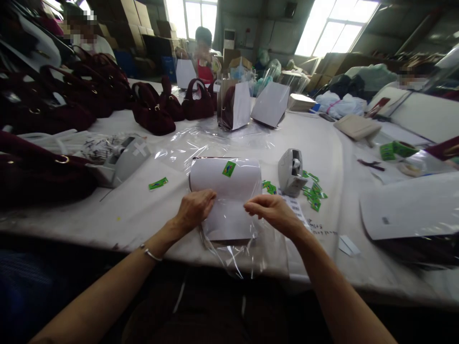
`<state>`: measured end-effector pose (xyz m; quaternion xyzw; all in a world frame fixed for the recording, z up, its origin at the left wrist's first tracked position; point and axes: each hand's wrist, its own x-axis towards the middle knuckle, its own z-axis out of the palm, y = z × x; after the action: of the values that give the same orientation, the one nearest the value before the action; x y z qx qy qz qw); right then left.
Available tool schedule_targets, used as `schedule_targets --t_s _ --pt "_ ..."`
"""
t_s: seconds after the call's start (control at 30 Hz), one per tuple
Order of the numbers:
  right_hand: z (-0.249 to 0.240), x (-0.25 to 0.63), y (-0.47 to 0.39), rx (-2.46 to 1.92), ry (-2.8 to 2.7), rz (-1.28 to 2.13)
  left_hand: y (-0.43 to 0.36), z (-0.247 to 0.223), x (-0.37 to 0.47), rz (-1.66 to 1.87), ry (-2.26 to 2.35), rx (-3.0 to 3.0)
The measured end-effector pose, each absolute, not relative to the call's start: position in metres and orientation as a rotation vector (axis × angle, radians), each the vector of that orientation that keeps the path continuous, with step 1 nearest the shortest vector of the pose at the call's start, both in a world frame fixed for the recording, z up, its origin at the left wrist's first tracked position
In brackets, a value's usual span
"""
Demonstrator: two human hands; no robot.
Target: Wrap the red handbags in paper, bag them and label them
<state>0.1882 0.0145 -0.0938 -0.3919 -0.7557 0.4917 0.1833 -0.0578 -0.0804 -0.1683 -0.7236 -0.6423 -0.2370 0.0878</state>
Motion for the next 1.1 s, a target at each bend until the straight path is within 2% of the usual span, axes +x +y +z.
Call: schedule_targets --t_s 0.07,0.17,0.23,0.33,0.43,0.67,1.1 --pt "-0.084 0.162 0.003 -1.06 -2.345 1.236 -0.081 -0.166 -0.057 -0.686 -1.926 -2.154" --pt "-0.067 0.143 -0.005 -1.026 -2.554 0.708 -0.081 -0.165 -0.057 -0.69 -1.928 -2.163" --pt "-0.053 0.142 -0.008 -1.012 -2.604 0.509 -0.08 -0.165 -0.057 -0.705 -1.916 -2.171" --pt "-0.044 0.138 -0.009 -1.006 -2.673 0.708 -0.08 -0.167 -0.058 -0.723 -1.906 -2.165" --pt "-0.058 0.124 -0.004 -1.047 -2.725 0.871 -0.08 -0.168 -0.058 -0.719 -1.902 -2.154" --pt "-0.101 0.095 0.015 -1.489 -2.766 0.354 -0.08 -0.168 -0.057 -0.626 -1.834 -2.195" --pt "-0.076 0.114 0.022 -1.853 -2.819 -0.09 -0.078 -0.17 -0.057 -0.607 -1.773 -2.145"
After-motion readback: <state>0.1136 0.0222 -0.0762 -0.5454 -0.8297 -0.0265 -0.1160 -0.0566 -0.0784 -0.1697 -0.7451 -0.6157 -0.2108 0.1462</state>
